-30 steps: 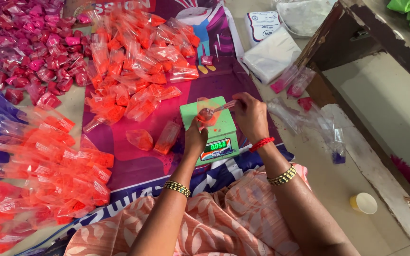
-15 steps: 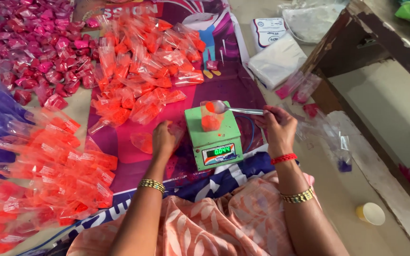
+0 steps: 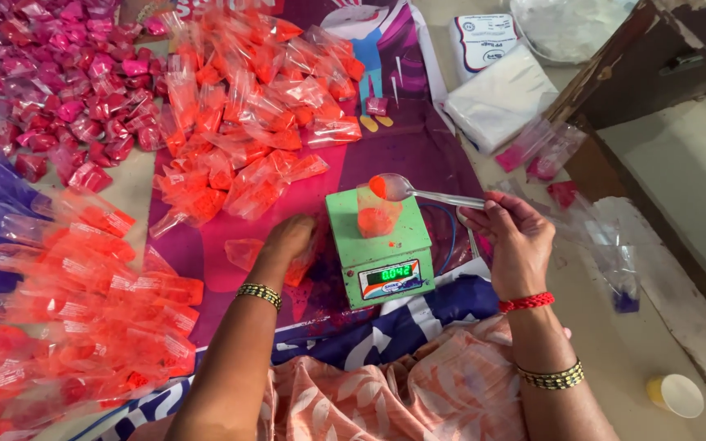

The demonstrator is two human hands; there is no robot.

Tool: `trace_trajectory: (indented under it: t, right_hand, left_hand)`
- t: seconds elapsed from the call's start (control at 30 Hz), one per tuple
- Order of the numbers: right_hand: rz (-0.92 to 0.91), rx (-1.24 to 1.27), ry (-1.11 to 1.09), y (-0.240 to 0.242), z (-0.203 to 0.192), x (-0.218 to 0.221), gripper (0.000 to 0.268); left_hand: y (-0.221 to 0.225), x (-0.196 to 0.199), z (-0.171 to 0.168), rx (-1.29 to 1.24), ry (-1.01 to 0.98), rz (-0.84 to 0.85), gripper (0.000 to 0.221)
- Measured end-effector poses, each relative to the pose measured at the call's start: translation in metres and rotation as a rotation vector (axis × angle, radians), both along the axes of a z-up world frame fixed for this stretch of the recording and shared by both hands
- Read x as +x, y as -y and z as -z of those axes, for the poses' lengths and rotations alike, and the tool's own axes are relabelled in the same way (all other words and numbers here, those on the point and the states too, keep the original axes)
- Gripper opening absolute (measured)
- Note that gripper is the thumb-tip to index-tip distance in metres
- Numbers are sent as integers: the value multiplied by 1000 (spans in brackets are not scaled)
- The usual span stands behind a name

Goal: Portioning a granular powder into small plastic bags using a spoon and a digital scale.

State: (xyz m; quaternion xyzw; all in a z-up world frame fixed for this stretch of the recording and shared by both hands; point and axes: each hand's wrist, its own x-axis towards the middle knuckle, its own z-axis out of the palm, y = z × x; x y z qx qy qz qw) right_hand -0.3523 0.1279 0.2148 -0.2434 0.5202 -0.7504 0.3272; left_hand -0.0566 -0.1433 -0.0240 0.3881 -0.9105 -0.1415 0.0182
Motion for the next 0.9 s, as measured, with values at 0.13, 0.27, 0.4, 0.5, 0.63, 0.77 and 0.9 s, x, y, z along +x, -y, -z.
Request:
trace_trajectory:
  t: [0.13,0.27,0.4,0.5,0.63,0.77,0.9]
  right_hand:
    - [-29,-40,20,-3,-1,2,16]
    - [-100,-60,51,-8,-16,18,15]
    - [-153,-4,-1,-8,-18,49,16]
    - [-208,34,35,-10,-4,84,17]
    - [-275,27,54,-9,28,119,17]
    - [-271,118,-72,3,43,142,21]
    - [-260,116,-185,15,58,154,21]
  left_hand:
    - [-34,24,-60,19,43,-86,20]
    - [-81,63,-98,33,-111,-114,17]
    - [-126,91,-118,62,-237,-228,16]
    - [-140,103,-89,29,-348,-278,15]
    - [-166,100,-111,77,-358,-310,17]
    - [-176,98,-117,49,-451,-382,19]
    - [-172,98,-108,83,-469,-413,26]
